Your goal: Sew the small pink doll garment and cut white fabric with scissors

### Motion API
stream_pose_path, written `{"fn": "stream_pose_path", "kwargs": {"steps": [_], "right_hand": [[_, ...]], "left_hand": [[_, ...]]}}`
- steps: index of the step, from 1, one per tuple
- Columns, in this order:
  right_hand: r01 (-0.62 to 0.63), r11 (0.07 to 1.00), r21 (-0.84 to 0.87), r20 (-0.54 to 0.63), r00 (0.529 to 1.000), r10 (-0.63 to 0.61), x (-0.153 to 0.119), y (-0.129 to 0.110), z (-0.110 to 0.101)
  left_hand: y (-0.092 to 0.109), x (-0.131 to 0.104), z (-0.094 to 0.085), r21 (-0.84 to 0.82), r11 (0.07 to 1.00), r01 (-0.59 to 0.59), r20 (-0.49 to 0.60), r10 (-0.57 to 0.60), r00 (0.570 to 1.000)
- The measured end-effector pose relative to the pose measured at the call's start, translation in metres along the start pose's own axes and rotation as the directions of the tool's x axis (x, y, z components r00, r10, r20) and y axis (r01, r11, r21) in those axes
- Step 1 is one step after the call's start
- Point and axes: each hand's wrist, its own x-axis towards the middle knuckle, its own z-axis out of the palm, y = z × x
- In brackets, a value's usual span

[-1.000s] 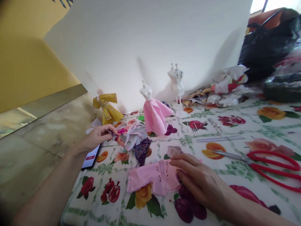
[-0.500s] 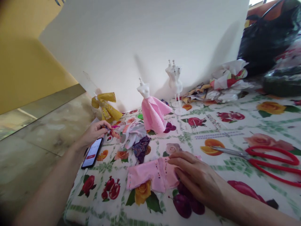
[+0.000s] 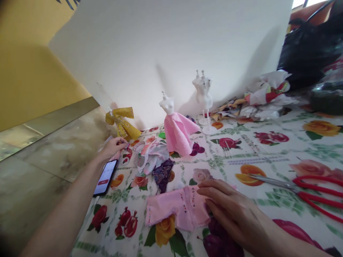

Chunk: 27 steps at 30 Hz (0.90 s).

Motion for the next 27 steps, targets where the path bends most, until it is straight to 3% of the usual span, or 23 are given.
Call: {"fn": "stream_pose_path", "kwargs": {"steps": [12,23,27], "right_hand": [[0.044,0.999,-0.022,-0.010,0.999,-0.045,-0.003,0.008,0.002],[0.039,0.999,-0.012,-0.029,0.999,-0.039,0.001,0.001,-0.001],[0.029,0.999,0.023,-0.014,0.999,-0.029,0.006,-0.004,-0.005]], "left_hand": [[-0.003,-0.007,0.002,-0.026,0.998,-0.060,0.039,0.061,0.997],[0.012,-0.016,0.004,-0.054,0.997,-0.062,0.093,0.066,0.993],[0.032,-0.029,0.004,-0.061,0.996,-0.065,0.090,0.071,0.993]]}}
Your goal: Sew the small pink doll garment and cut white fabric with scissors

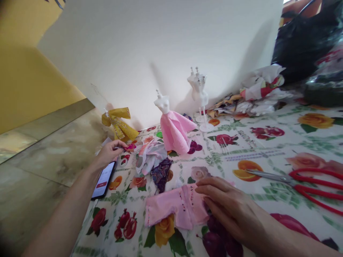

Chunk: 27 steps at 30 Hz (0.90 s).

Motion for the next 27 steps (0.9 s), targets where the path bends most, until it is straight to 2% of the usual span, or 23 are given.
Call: {"fn": "stream_pose_path", "kwargs": {"steps": [4,6,8,10,14,17,20,23,27], "right_hand": [[-0.072,0.990,0.122,0.030,0.997,0.069,0.007,-0.013,-0.008],[-0.158,0.955,0.249,0.066,0.987,0.146,0.010,-0.021,-0.011],[-0.284,0.863,0.418,0.133,0.959,0.252,0.010,-0.028,-0.012],[-0.364,0.726,0.583,0.188,0.930,0.316,0.009,-0.032,-0.011],[-0.371,0.470,0.801,0.244,0.919,0.310,0.009,-0.035,-0.009],[-0.330,0.367,0.869,0.214,0.922,0.324,0.011,-0.033,-0.008],[-0.340,0.356,0.870,0.187,0.897,0.400,0.012,-0.029,-0.009],[-0.386,0.366,0.847,0.193,0.864,0.464,0.013,-0.023,-0.011],[-0.443,0.331,0.833,0.233,0.824,0.517,0.014,-0.021,-0.013]], "left_hand": [[0.049,-0.029,0.014,-0.019,0.996,-0.090,0.070,0.091,0.993],[0.077,-0.047,0.026,-0.014,0.976,-0.216,0.143,0.216,0.966],[0.101,-0.063,0.040,-0.039,0.938,-0.346,0.227,0.345,0.911],[0.120,-0.075,0.055,-0.074,0.892,-0.446,0.303,0.446,0.842],[0.144,-0.085,0.086,-0.129,0.834,-0.537,0.427,0.535,0.729],[0.154,-0.086,0.105,-0.156,0.814,-0.560,0.498,0.554,0.667],[0.161,-0.086,0.114,-0.161,0.813,-0.559,0.508,0.554,0.660],[0.166,-0.085,0.112,-0.128,0.850,-0.511,0.529,0.494,0.690],[0.168,-0.086,0.107,-0.102,0.909,-0.405,0.582,0.385,0.717]]}}
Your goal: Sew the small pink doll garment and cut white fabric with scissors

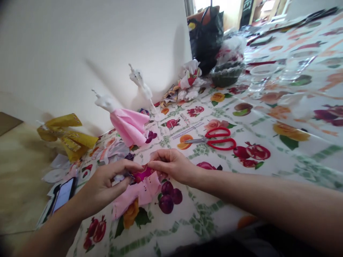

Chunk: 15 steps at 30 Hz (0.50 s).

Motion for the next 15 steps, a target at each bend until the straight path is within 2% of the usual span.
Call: {"fn": "stream_pose_path", "kwargs": {"steps": [6,9,12,15], "right_hand": [[-0.021,1.000,0.022,-0.020,1.000,0.021,0.001,0.001,-0.001],[-0.013,1.000,-0.022,-0.069,0.998,0.011,0.001,-0.001,-0.002],[-0.002,0.995,-0.103,-0.091,0.996,-0.007,0.001,-0.004,-0.002],[0.023,0.987,-0.159,-0.047,0.998,-0.030,0.000,-0.004,-0.002]], "left_hand": [[0.000,-0.009,-0.006,-0.043,0.997,0.060,-0.016,-0.060,0.998],[-0.008,-0.019,-0.019,-0.021,0.995,0.100,-0.069,-0.101,0.992],[-0.031,-0.033,-0.046,0.014,0.981,0.191,-0.215,-0.184,0.959],[-0.071,-0.048,-0.079,-0.001,0.952,0.306,-0.382,-0.283,0.880]]}}
